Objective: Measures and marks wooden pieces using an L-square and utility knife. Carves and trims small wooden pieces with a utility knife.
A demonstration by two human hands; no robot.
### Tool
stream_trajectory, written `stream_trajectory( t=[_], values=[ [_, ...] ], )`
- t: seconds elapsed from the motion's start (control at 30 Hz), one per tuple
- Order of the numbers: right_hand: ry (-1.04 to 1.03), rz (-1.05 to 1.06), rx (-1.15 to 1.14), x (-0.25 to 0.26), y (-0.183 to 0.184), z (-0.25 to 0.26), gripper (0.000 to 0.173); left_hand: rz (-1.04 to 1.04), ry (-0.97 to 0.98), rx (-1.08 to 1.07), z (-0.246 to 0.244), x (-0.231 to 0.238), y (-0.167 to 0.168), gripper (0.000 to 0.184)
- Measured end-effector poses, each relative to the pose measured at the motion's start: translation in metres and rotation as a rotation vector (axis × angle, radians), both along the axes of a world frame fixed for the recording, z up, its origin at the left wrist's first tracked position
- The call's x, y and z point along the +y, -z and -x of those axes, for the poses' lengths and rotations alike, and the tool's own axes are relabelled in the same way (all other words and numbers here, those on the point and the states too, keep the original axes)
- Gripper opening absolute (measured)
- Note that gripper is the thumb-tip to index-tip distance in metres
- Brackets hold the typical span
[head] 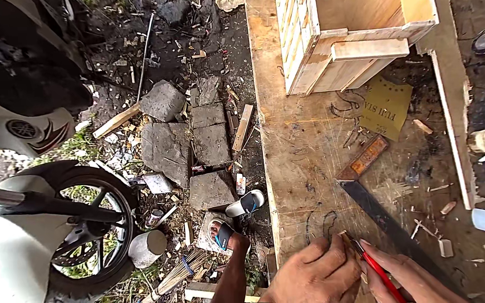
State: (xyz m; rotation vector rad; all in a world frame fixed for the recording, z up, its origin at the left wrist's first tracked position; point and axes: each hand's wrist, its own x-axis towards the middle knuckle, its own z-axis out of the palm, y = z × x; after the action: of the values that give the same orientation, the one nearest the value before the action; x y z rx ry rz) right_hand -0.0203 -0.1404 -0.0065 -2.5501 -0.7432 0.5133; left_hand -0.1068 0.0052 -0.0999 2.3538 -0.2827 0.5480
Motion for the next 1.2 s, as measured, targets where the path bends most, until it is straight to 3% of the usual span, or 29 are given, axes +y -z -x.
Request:
stream_trajectory(
  t=[1.2],
  values=[
    [-0.042,0.078,-0.014,-0.006,-0.008,0.002,0.025,-0.055,0.053,0.018,-0.002,-0.001,-0.004,0.024]
  ],
)
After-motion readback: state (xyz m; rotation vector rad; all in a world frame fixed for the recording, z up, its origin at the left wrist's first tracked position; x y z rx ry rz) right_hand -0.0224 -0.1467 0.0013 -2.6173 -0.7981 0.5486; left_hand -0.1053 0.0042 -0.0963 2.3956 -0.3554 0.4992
